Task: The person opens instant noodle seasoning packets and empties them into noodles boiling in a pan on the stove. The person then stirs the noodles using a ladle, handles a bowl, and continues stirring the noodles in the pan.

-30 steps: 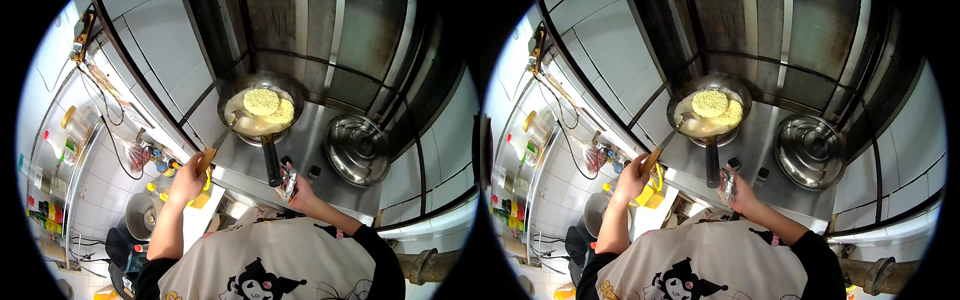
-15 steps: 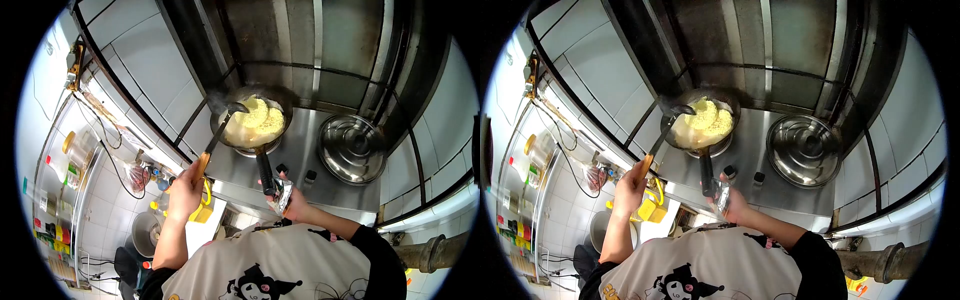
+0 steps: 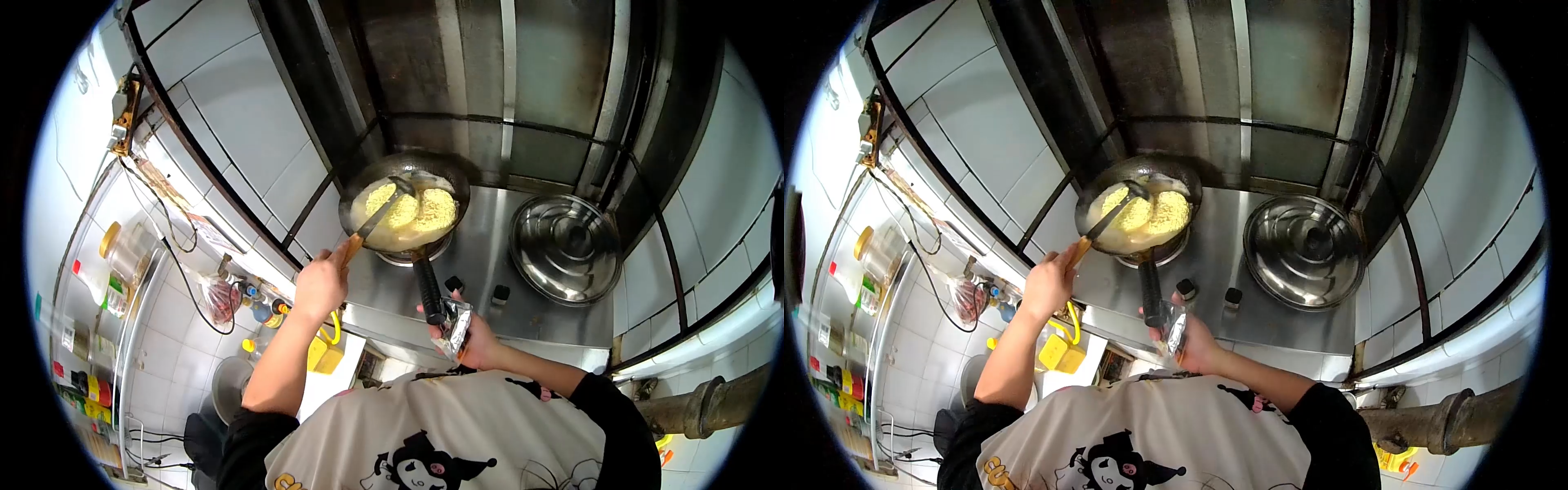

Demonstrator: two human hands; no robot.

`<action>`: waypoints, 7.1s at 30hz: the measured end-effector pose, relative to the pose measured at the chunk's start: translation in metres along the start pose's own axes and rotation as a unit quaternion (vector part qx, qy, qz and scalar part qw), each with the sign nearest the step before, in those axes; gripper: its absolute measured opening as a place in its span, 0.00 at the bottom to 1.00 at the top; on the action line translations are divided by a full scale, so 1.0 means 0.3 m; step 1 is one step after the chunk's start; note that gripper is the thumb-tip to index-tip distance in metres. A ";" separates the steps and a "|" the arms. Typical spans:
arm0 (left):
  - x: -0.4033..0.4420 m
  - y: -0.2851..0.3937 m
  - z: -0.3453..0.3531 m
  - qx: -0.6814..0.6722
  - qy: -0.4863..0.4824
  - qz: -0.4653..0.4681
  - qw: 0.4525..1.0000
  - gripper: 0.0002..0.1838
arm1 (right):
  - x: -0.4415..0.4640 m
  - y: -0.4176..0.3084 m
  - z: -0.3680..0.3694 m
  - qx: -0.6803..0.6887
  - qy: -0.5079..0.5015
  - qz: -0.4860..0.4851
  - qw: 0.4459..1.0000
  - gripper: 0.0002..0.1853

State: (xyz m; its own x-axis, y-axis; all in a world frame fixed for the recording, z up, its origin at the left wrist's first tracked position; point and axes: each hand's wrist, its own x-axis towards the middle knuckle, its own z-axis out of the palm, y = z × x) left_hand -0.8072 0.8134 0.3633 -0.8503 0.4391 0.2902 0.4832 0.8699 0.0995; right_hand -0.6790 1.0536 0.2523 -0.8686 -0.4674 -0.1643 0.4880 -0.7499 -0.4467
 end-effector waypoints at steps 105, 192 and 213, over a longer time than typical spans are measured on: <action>0.110 -0.131 0.123 -0.135 -0.045 -0.193 0.971 0.18 | -0.079 0.036 -0.003 -0.007 0.035 -0.022 0.999 0.29; -0.053 0.081 -0.438 0.244 -0.022 0.104 0.964 0.37 | 0.003 0.016 -0.044 -0.055 -0.032 0.017 0.998 0.32; -0.162 0.038 0.038 -0.144 -0.041 -0.073 0.986 0.24 | -0.020 0.013 -0.033 -0.056 -0.041 0.019 0.997 0.36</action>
State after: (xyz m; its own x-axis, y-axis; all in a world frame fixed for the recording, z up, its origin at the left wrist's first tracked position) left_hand -0.7626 0.8046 0.3395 -0.9236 0.3401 0.1767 0.3831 0.8303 0.4046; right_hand -0.6727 1.0581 0.2429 -0.8371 -0.5353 -0.1129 0.5044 -0.6754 -0.5379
